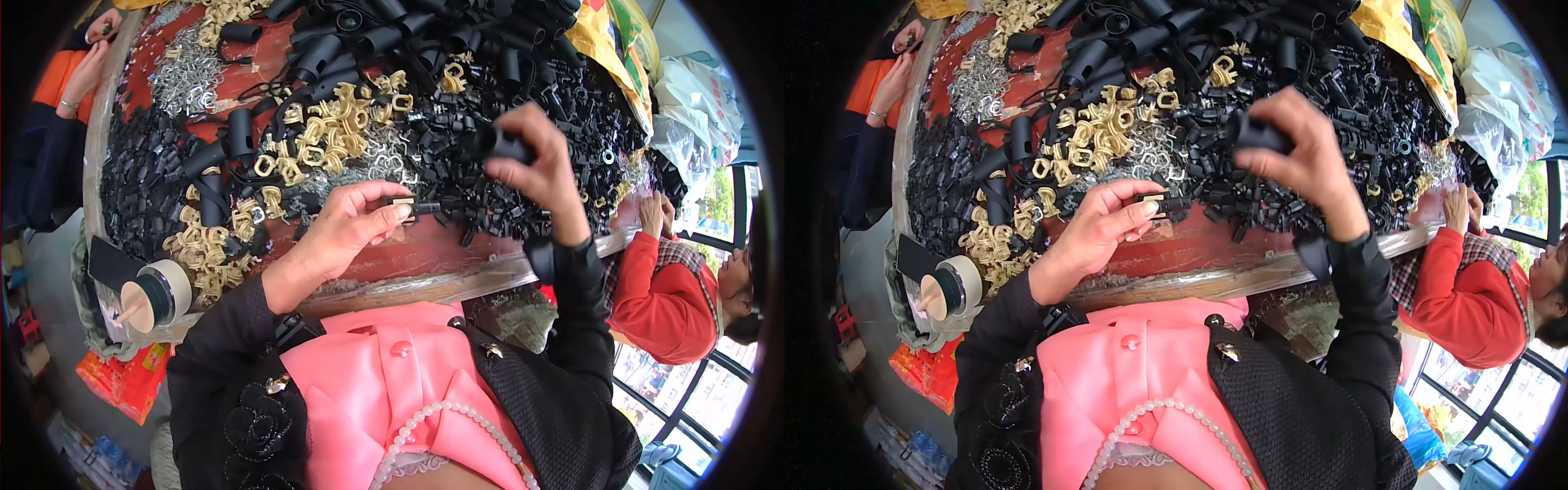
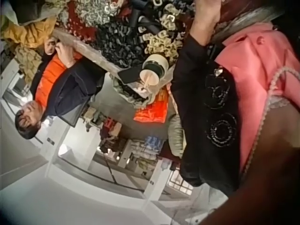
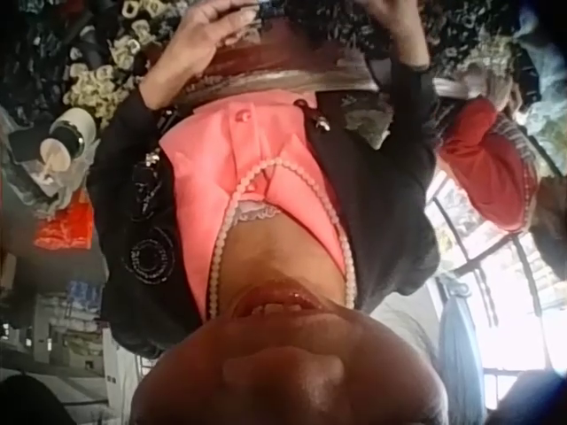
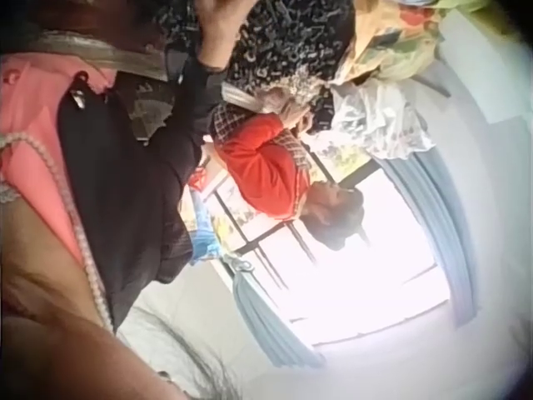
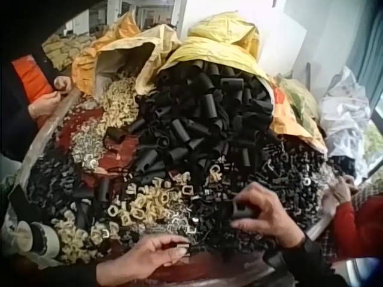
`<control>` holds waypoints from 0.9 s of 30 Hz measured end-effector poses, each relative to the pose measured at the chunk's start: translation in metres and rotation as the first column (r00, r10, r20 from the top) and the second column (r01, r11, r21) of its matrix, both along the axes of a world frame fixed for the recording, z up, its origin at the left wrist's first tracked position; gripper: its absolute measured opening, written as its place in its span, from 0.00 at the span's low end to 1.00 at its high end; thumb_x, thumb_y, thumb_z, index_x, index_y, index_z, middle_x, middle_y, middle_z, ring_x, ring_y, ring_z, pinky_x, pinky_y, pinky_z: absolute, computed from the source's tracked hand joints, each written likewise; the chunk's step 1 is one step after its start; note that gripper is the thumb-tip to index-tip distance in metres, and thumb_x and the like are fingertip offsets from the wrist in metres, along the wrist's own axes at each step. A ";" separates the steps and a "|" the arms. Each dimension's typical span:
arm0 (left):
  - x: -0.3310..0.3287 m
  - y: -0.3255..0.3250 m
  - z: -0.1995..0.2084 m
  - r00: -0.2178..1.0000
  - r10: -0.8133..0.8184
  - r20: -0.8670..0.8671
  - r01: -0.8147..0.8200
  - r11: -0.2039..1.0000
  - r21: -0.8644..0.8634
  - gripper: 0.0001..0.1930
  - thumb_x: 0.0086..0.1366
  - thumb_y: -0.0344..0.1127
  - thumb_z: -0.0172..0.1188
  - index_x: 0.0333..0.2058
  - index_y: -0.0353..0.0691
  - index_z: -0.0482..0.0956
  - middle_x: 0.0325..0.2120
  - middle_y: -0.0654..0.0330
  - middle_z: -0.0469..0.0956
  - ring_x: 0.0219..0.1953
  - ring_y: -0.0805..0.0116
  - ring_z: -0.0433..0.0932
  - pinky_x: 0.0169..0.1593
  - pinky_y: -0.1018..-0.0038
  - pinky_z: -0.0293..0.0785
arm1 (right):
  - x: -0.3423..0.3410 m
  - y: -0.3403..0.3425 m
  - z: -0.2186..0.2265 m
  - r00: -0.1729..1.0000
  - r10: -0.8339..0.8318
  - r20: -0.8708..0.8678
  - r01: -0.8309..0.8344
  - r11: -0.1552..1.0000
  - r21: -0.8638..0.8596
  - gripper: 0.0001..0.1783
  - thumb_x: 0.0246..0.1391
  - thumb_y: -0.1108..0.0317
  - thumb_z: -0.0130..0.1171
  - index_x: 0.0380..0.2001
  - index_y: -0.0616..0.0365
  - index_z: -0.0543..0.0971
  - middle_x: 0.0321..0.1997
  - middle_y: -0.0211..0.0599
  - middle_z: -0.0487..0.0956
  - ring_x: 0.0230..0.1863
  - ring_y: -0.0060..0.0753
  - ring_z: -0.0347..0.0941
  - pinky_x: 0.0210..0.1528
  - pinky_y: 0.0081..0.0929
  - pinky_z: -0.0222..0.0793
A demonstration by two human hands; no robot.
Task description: The person assembles components by hand, picking up a black plastic housing and a tan clip, fitting the clip into the housing, and then inserting a small metal pin into the assembly.
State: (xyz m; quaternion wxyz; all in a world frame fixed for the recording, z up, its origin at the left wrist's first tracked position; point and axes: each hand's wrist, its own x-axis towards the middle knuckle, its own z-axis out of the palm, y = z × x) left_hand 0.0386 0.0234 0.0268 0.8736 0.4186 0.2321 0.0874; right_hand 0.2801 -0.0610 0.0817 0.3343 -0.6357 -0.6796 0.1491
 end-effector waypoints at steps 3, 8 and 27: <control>-0.001 -0.001 0.002 0.998 -0.059 -0.032 0.060 0.997 0.051 0.15 0.55 0.32 0.55 0.40 0.32 0.69 0.21 0.67 0.68 0.20 0.82 0.62 0.23 0.86 0.57 | -0.036 -0.026 -0.008 0.997 0.050 -0.057 -0.056 0.993 -0.100 0.23 0.29 0.61 0.66 0.29 0.62 0.72 0.28 0.36 0.68 0.30 0.32 0.66 0.32 0.24 0.62; 0.000 -0.006 0.014 0.987 -0.147 -0.072 0.154 0.984 0.094 0.14 0.55 0.33 0.55 0.38 0.32 0.70 0.20 0.67 0.68 0.19 0.83 0.62 0.22 0.87 0.56 | -0.063 -0.042 -0.016 0.981 0.030 -0.194 -0.066 0.981 -0.180 0.22 0.29 0.63 0.66 0.30 0.62 0.73 0.28 0.36 0.68 0.30 0.34 0.66 0.32 0.24 0.62; 0.001 -0.009 0.010 0.969 -0.205 -0.138 0.206 0.979 -0.004 0.13 0.54 0.32 0.56 0.37 0.31 0.72 0.21 0.64 0.72 0.22 0.81 0.70 0.26 0.85 0.68 | -0.093 -0.056 -0.020 1.000 -0.011 0.020 0.014 0.987 -0.162 0.26 0.32 0.72 0.64 0.39 0.63 0.68 0.34 0.42 0.67 0.31 0.41 0.69 0.29 0.28 0.67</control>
